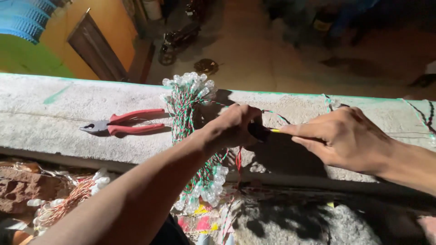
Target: Connecting and insulating wires for a bundle of LED decorative lights using a screwdriver and electrical tape.
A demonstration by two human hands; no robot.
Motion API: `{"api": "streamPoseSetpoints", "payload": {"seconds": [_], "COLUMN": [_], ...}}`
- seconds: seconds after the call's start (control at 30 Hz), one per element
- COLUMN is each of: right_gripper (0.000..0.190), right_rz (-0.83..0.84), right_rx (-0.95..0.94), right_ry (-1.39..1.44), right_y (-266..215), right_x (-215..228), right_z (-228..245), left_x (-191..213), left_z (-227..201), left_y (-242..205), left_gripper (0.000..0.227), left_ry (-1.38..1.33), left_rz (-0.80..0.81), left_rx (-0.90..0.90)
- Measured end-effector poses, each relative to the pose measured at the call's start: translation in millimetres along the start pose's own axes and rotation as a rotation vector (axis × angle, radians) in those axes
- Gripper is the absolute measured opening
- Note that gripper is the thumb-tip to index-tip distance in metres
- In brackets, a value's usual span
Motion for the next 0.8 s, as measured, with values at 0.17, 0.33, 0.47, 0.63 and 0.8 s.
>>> {"api": "streamPoseSetpoints", "payload": {"seconds": [0.17,0.33,0.47,0.63,0.8], "right_gripper": [0.029,0.035,0.032,0.035,0.042], "right_rz": [-0.138,0.022,-0.012,0.047,0.100], "right_rx": [0.297,-0.028,-0.007,-0.005,-0.011], "right_ry": [0.173,0.045,0.040,0.061,-0.065], "right_y": [3,25,27,32,29], "right_x": [10,-6,-14,-17,-18], "right_z": [29,23,8,7,2], "left_x": [-4,-1,0,-7,-5], "left_z": [-3,-5,-1,6,3], "left_y": [0,-7,-5,-1,-1], "left_gripper": [0.033,0.033,0.033,0.036,0.035], "left_ry": [-0.098,0.026,0.045,-0.036,0.085], "left_rz": [0.021,0.033,0.032,0.052,0.038], "left_rx": [0.018,0.070,0.062,0.007,-0.026]}}
Point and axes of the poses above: each hand's wrist, its own y-axis towards the middle knuckle, its own x-axis out of the back of the hand, z = x × y, the point moved 10 cm from there along y, towards the middle knuckle, and after that the axes turned 4 degrees about y, right-handed, at the moved point
